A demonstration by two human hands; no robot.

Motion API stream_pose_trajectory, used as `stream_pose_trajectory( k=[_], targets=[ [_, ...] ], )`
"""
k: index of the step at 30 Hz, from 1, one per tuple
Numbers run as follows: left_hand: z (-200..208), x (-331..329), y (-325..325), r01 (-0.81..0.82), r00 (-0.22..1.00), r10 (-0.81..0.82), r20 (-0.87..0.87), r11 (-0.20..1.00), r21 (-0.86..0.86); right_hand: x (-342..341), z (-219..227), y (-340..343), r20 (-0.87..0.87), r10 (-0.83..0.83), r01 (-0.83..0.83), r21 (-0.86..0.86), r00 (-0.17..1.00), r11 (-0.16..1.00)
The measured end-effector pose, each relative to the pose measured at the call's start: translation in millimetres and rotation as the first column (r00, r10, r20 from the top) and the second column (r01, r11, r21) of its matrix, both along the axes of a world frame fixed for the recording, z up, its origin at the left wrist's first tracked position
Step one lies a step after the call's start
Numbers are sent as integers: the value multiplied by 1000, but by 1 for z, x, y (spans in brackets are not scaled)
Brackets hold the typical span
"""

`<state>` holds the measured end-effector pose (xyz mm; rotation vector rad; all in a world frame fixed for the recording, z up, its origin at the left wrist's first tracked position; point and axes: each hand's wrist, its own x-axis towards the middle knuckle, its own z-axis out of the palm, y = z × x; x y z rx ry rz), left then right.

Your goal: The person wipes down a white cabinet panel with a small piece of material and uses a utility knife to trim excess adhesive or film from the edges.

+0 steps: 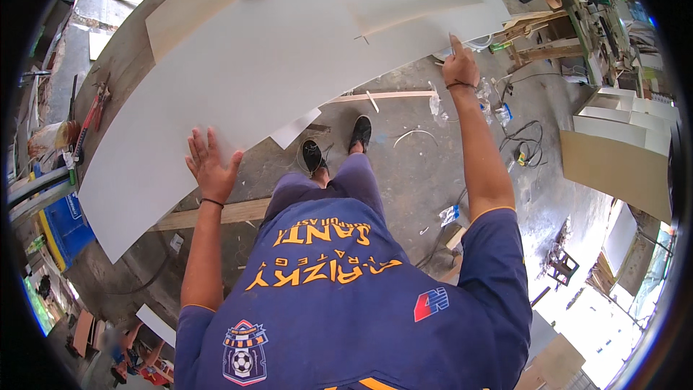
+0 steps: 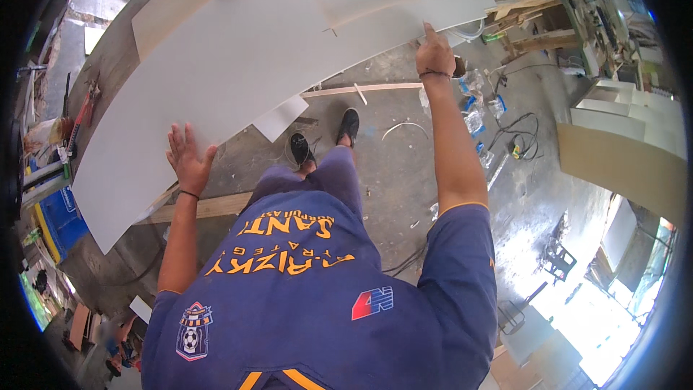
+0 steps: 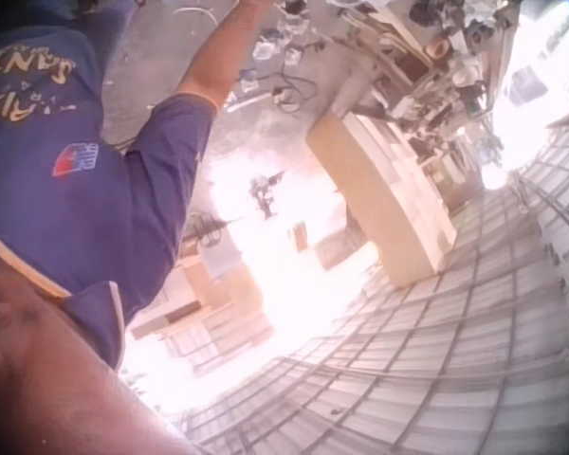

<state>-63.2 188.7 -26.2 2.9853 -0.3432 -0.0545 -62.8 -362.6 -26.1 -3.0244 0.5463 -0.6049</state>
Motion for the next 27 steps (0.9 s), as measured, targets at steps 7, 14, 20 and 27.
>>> stream_pose_trajectory(
  k=[7,14,20,27],
  targets=[
    [-4,-1,8,10,1000,-10,7,1000,-12,-41,2,275,-168,443,-365,358,880,860],
    [5,-4,16,82,996,-82,-43,997,-8,-13,6,136,32,322,-306,416,946,856],
    [6,-4,6,75,997,-76,-33,997,-27,-11,-14,137,-71,131,-127,62,989,990],
    [-4,16,46,52,996,-28,83,950,-307,-31,22,294,1,588,-580,160,809,799]
  ],
)
